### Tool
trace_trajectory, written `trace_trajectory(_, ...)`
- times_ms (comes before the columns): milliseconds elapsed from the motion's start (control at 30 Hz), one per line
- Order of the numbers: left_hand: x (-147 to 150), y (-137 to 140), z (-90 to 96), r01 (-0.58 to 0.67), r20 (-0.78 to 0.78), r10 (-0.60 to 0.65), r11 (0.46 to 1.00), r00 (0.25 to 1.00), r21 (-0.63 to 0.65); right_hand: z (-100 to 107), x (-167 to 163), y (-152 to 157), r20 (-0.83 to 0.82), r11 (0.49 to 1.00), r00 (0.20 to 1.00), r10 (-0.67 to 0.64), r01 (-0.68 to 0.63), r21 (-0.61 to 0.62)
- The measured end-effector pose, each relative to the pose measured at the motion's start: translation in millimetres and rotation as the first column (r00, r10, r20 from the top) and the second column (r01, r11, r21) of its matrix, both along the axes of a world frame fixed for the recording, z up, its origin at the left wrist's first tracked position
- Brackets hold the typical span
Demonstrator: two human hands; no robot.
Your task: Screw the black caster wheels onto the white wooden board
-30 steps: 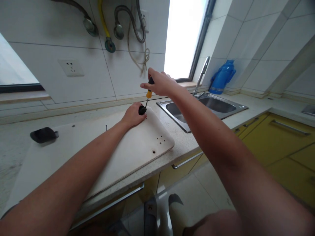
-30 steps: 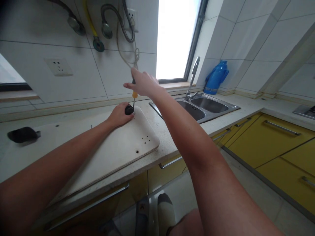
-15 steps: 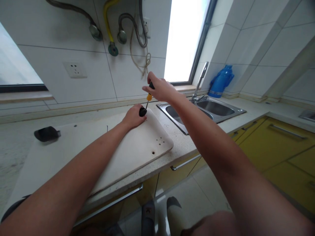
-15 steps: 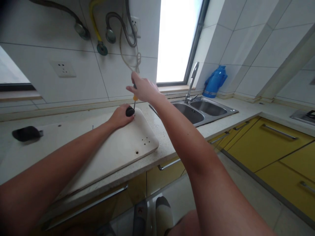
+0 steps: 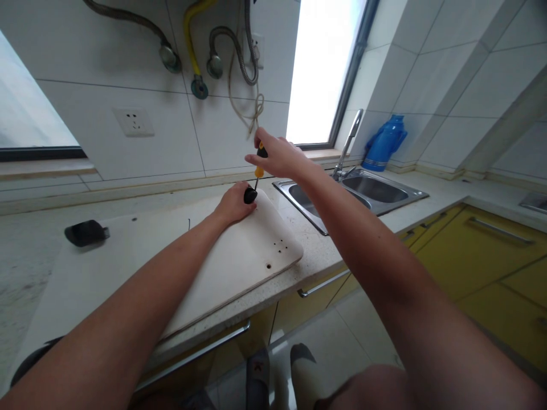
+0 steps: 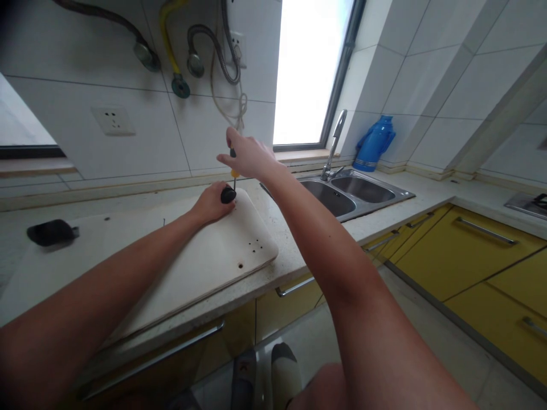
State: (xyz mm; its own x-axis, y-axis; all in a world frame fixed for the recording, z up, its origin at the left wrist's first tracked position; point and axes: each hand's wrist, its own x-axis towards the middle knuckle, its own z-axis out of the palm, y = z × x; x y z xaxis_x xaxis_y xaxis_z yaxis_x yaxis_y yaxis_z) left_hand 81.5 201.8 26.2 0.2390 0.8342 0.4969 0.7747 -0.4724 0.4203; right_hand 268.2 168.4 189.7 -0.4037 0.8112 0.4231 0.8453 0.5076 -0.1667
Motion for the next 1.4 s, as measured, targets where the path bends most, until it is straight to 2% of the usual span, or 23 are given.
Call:
trace_trajectory(67, 0, 0, 0.1, 0.005, 0.003, -0.005, 1.0, 1.0, 0.001, 0, -1, 1, 0.015, 0.999, 0.999, 0.039, -0.039, -0.021)
trace_trajectory(200, 0, -1, -0.1, 0.02, 0.004, -0.02, 1.0, 1.0, 0.01, -1, 2, 4, -0.04, 0.997, 0.997, -0.069, 0.07, 0.026)
trace_trajectory(333, 0, -1, -0.6, 0.034, 0.006, -0.034, 0.999, 0.999, 0.015, -4, 10, 7, -0.045, 0.998, 0.999, -0.014, 0.012, -0.056)
trace_trajectory(467, -1, -1, -0.9, 0.044, 0.019, -0.044, 0.999, 0.999, 0.014, -6, 11, 8, -0.092, 0.995, 0.991, -0.097, 0.099, 0.01)
trace_trajectory(600, -2, -2, -0.9, 0.05, 0.035, -0.05, 0.999, 0.998, 0.005, -2, 6, 4, -0.057, 0.999, 0.998, 0.006, -0.009, -0.053)
trace_trajectory(767, -2, -4, -0.7, 0.07, 0.049, -0.07, 0.997, 0.996, 0.013, 0, 0, -1, -0.086, 0.995, 0.992, -0.096, 0.097, 0.012)
trace_trajectory(900, -1, -5, -0.2, 0.064, 0.056, -0.065, 0.998, 0.996, 0.023, 3, 5, -2, -0.052, 0.995, 0.999, 0.009, -0.014, -0.102)
trace_trajectory(1033, 0, -6, 1.0, 0.067, 0.057, -0.069, 0.997, 0.996, 0.032, 2, 9, -1, -0.084, 0.996, 0.992, -0.092, 0.09, -0.023)
trace_trajectory(1200, -1, -7, 0.9, 0.058, 0.05, -0.059, 0.998, 0.997, 0.015, 1, 13, -2, -0.069, 0.993, 0.997, 0.022, -0.03, -0.114)
trace_trajectory(1333, -1, -6, -0.1, 0.038, 0.041, -0.038, 0.999, 0.998, 0.007, -5, 11, -2, -0.119, 0.996, 0.989, -0.092, 0.09, -0.022)
trace_trajectory(1400, -1, -6, -0.2, 0.03, 0.038, -0.03, 1.0, 0.999, 0.005, -6, 10, -2, -0.132, 0.996, 0.987, -0.089, 0.088, -0.013)
